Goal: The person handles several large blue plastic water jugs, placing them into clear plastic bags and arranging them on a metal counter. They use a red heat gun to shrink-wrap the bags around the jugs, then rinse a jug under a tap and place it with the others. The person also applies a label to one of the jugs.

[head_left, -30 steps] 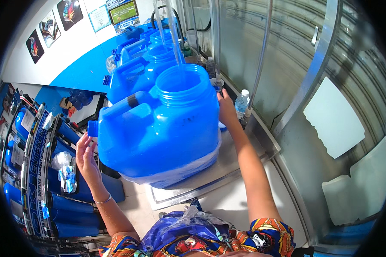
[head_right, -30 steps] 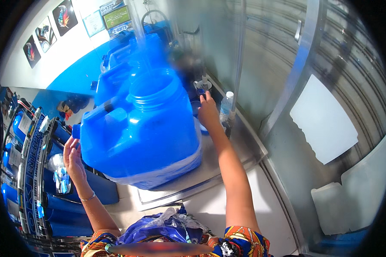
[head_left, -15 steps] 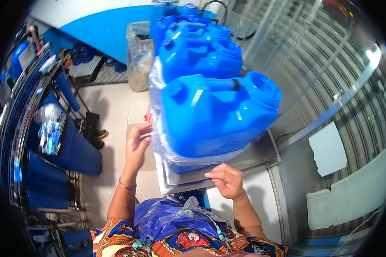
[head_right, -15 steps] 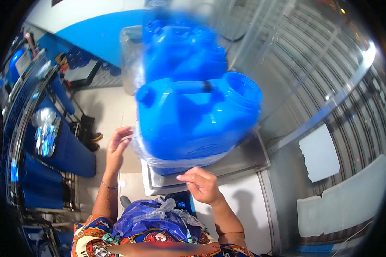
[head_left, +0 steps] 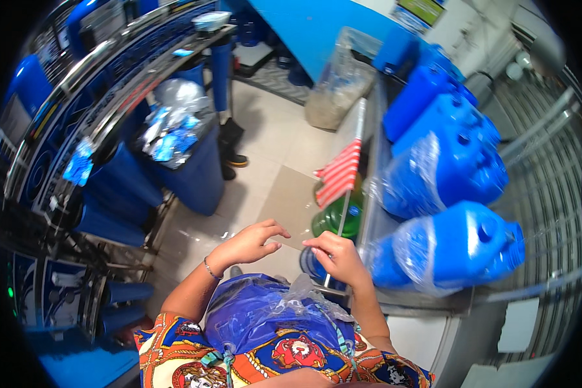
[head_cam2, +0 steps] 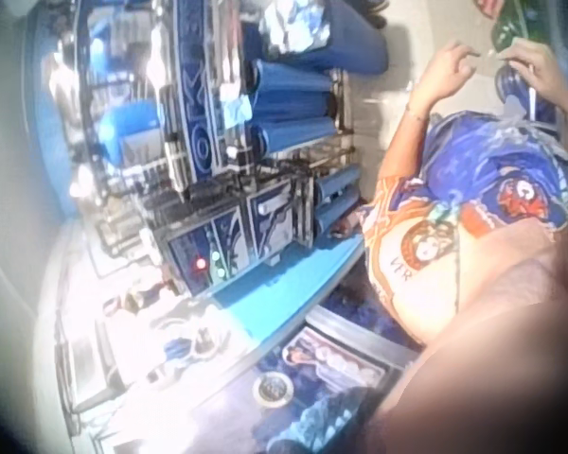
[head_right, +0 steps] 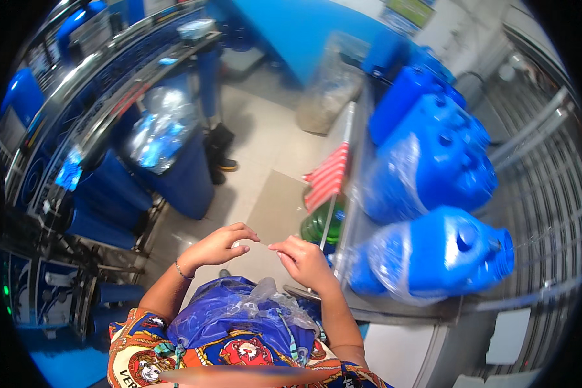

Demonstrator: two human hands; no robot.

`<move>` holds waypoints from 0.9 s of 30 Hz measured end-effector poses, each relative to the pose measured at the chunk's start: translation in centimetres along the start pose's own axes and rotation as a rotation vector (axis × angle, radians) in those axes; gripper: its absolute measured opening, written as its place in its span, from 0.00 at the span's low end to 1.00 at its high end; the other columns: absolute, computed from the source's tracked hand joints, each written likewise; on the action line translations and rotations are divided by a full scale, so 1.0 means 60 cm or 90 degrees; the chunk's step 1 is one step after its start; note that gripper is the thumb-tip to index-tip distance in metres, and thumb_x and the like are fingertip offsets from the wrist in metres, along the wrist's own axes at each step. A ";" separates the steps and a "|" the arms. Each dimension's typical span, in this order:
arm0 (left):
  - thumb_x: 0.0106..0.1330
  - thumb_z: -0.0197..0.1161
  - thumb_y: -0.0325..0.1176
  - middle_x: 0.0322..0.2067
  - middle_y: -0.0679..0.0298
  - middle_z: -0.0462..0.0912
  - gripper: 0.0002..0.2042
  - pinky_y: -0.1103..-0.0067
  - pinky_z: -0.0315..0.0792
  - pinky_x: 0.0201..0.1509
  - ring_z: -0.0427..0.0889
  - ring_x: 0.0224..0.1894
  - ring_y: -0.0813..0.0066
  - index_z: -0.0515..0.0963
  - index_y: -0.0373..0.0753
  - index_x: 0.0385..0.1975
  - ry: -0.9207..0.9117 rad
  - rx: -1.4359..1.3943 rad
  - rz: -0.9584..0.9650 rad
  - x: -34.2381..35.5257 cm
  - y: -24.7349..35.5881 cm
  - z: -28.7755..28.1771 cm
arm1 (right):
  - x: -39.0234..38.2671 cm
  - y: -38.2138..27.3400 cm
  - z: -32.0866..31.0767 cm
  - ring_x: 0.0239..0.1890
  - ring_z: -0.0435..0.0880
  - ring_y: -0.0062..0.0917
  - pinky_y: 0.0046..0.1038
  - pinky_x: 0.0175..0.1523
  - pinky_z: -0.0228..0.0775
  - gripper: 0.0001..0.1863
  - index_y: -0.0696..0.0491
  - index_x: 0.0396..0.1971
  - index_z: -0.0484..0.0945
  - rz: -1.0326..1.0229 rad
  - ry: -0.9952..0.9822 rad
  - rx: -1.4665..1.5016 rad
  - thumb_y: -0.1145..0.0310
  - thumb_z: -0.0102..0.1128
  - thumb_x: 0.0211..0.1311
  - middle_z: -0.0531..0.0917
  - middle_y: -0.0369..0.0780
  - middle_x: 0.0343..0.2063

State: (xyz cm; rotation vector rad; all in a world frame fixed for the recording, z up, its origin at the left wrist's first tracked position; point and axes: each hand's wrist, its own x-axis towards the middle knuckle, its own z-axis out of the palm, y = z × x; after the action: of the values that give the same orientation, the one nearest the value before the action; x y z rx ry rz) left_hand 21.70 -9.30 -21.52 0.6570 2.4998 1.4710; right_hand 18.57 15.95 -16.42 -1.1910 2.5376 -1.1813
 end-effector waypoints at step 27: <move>0.63 0.58 0.28 0.51 0.55 0.78 0.16 0.68 0.71 0.60 0.77 0.55 0.57 0.77 0.37 0.51 -0.025 -0.026 -0.036 0.376 -0.200 -0.297 | 0.425 0.303 -0.136 0.30 0.82 0.32 0.31 0.38 0.75 0.12 0.54 0.44 0.82 0.143 0.094 -0.021 0.74 0.59 0.61 0.81 0.43 0.30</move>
State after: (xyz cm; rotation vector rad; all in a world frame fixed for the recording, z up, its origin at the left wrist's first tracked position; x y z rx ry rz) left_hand -8.14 -18.17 -21.24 0.5973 2.4317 1.4700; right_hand -13.31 10.48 -17.61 -0.8239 2.7192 -1.2187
